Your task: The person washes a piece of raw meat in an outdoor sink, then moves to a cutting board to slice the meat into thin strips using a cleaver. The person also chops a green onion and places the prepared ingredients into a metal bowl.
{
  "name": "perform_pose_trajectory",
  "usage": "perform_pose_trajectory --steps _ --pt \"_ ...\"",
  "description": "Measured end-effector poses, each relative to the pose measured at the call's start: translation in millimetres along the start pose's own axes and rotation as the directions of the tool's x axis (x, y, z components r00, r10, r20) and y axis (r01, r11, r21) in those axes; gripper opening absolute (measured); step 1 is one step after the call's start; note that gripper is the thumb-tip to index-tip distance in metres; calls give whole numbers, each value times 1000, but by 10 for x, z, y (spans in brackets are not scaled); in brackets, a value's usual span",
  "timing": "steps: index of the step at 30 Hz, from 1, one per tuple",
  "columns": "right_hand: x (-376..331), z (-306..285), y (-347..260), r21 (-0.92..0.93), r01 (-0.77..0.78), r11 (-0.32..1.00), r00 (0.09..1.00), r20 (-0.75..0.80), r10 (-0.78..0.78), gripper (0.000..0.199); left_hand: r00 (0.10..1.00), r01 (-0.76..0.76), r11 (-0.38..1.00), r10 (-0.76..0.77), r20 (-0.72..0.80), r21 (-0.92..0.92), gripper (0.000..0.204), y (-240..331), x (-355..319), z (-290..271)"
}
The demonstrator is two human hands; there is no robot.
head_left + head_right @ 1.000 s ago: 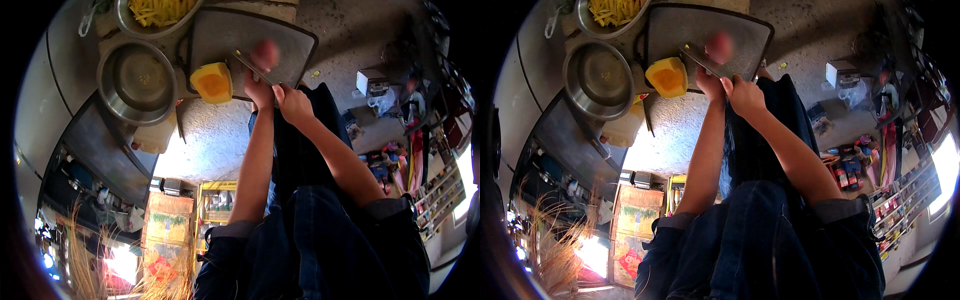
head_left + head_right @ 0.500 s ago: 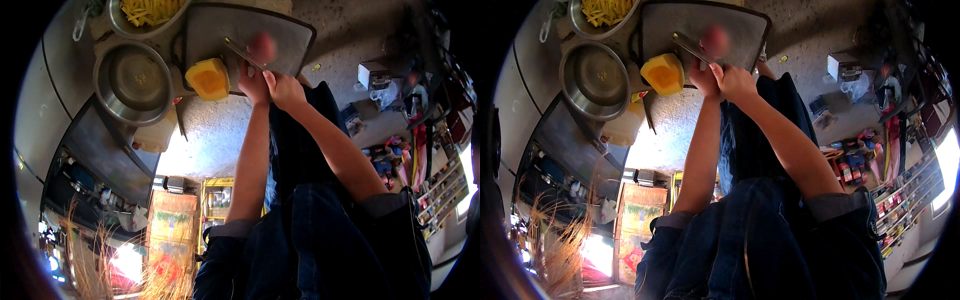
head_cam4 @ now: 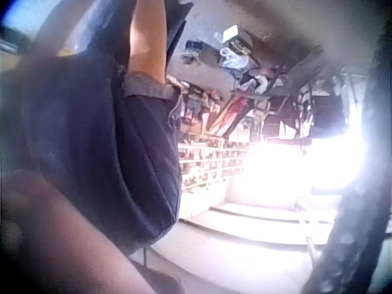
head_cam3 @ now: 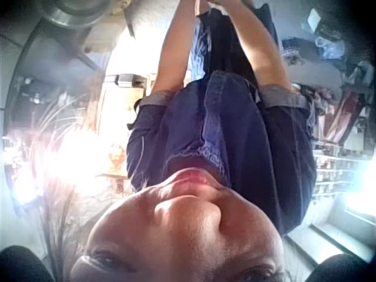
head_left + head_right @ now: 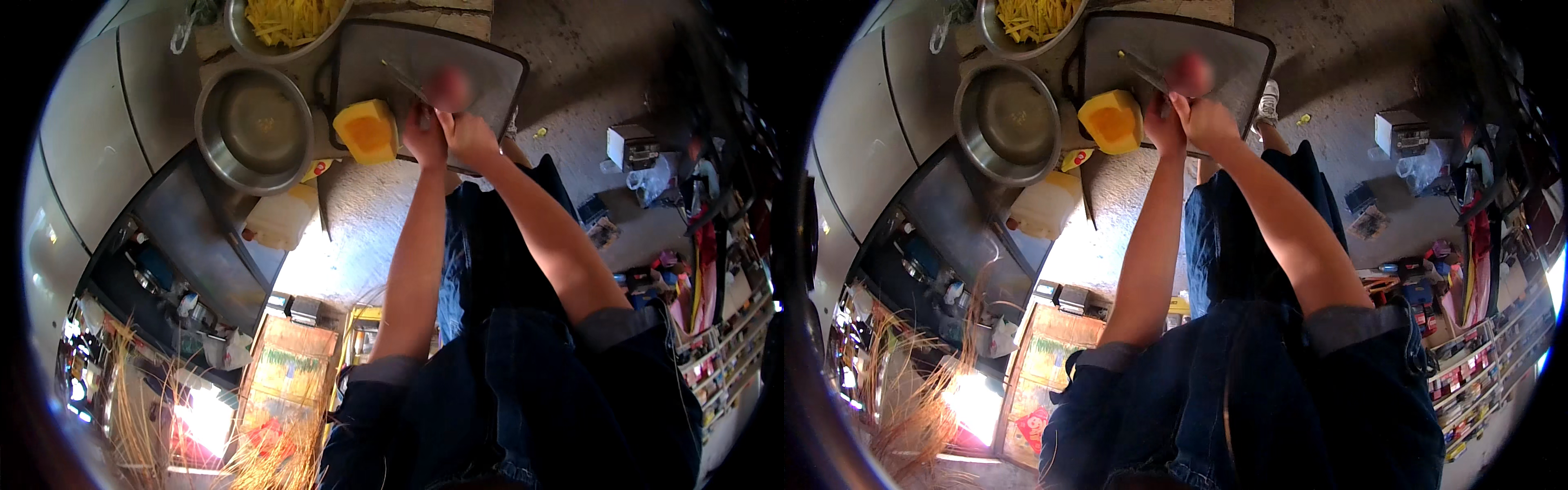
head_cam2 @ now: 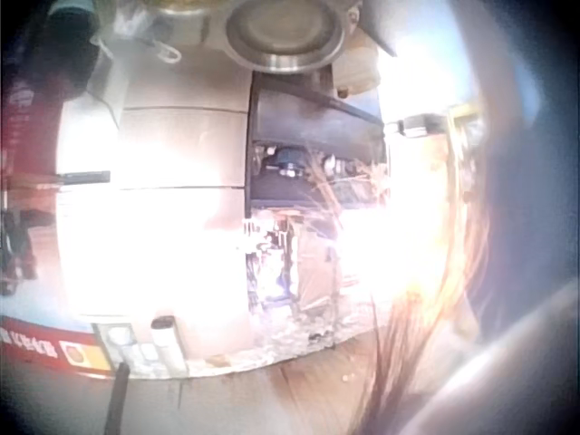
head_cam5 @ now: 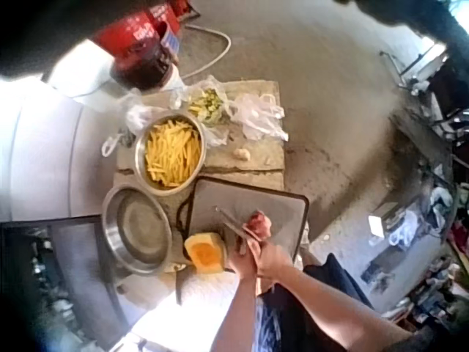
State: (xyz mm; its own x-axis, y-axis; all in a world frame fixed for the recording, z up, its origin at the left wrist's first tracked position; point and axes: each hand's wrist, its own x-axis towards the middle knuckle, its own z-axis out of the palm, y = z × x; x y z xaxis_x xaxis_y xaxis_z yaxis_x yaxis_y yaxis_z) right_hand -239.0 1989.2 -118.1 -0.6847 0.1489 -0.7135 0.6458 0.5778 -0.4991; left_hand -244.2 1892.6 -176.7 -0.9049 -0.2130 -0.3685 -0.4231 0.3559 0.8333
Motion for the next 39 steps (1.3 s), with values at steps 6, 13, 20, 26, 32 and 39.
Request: perform_pose_trajectory --steps 6,13,20,26,32,39 --pt "-426 49 120 -96 -179 979 983 13 181 69 999 40 997 -40 -4 -71 31 128 -10 -40" --pt "-186 113 110 -32 -114 993 989 -96 111 77 990 125 992 -127 62 25 34 120 -127 -41" --pt "-160 -142 236 52 2 999 1000 9 -3 78 990 143 954 -142 22 -264 25 23 -391 4" --pt "-677 -372 283 -30 162 986 987 -13 -163 60 991 -63 997 67 -118 36 21 55 -111 72" --pt "-1018 -443 349 -126 116 985 993 -14 -118 53 999 12 994 -16 28 111 21 75 -104 34" --pt "-1036 -474 388 -139 24 990 998 61 -16 55 990 133 981 -138 -27 -141 19 344 -133 47"
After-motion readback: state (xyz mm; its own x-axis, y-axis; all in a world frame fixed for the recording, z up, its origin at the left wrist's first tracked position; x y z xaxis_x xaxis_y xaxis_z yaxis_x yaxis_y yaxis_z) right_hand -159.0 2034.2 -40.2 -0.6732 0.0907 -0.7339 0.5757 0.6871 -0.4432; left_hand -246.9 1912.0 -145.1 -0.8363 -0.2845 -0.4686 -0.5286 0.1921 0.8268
